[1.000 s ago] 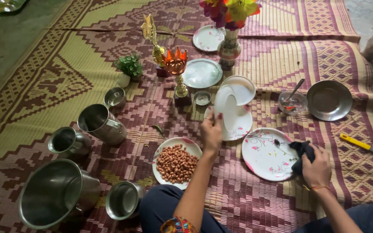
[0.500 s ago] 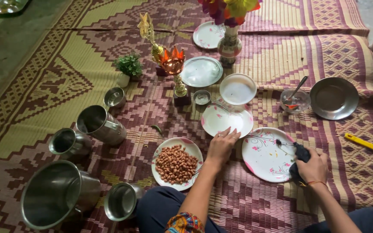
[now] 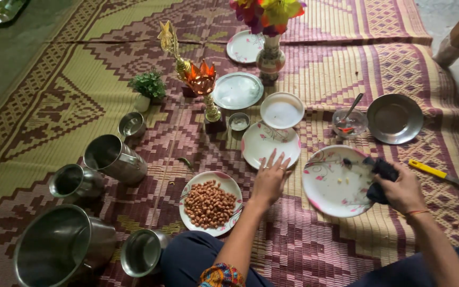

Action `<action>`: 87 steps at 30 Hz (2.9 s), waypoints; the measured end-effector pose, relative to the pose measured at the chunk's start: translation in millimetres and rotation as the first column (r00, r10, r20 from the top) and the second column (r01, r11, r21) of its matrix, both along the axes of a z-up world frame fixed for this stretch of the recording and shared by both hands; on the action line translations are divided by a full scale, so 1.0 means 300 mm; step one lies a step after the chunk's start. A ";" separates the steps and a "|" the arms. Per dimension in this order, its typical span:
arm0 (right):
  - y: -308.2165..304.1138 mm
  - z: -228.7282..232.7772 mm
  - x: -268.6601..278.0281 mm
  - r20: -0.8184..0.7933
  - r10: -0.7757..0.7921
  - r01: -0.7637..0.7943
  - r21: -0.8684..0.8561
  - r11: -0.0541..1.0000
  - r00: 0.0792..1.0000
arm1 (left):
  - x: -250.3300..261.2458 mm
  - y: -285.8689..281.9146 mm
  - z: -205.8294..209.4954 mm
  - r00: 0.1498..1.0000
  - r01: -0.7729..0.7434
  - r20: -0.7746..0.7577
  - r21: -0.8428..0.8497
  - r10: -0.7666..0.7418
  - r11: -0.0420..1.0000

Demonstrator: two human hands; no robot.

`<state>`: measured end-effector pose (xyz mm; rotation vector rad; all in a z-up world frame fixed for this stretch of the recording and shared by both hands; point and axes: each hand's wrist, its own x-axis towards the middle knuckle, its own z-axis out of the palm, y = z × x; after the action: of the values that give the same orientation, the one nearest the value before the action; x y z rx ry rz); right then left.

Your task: The person wipes metal spoons and plates with a dark cloth while sitting on a mat. They then place the cleaned items onto a nearby table where other dishes are arranged.

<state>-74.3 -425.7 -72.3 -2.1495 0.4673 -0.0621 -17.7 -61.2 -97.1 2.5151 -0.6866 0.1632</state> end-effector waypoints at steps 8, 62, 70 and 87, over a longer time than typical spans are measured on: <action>0.225 0.425 -0.057 0.257 0.413 -0.180 -0.618 0.765 0.874 | -0.092 -0.037 0.132 0.982 0.048 -0.173 -0.170 -0.078 0.984; 0.707 0.102 -0.080 0.033 0.405 -0.349 -0.446 0.824 0.914 | -0.019 -0.026 -0.017 0.681 -0.636 -0.679 -0.734 -0.275 0.237; 0.693 0.223 -0.147 0.241 0.727 -0.530 -0.545 0.649 0.643 | 0.015 0.049 -0.055 0.596 -0.709 -0.724 -0.677 -0.346 0.197; 0.720 0.199 -0.159 0.153 0.582 -0.417 -0.558 0.717 0.798 | -0.056 -0.064 0.019 0.606 -0.622 -0.713 -0.701 -0.352 0.350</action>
<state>-122.0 -209.6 -12.6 -2.6434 -0.3995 -0.2419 -34.5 -80.3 -91.5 1.1812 0.1282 -0.4116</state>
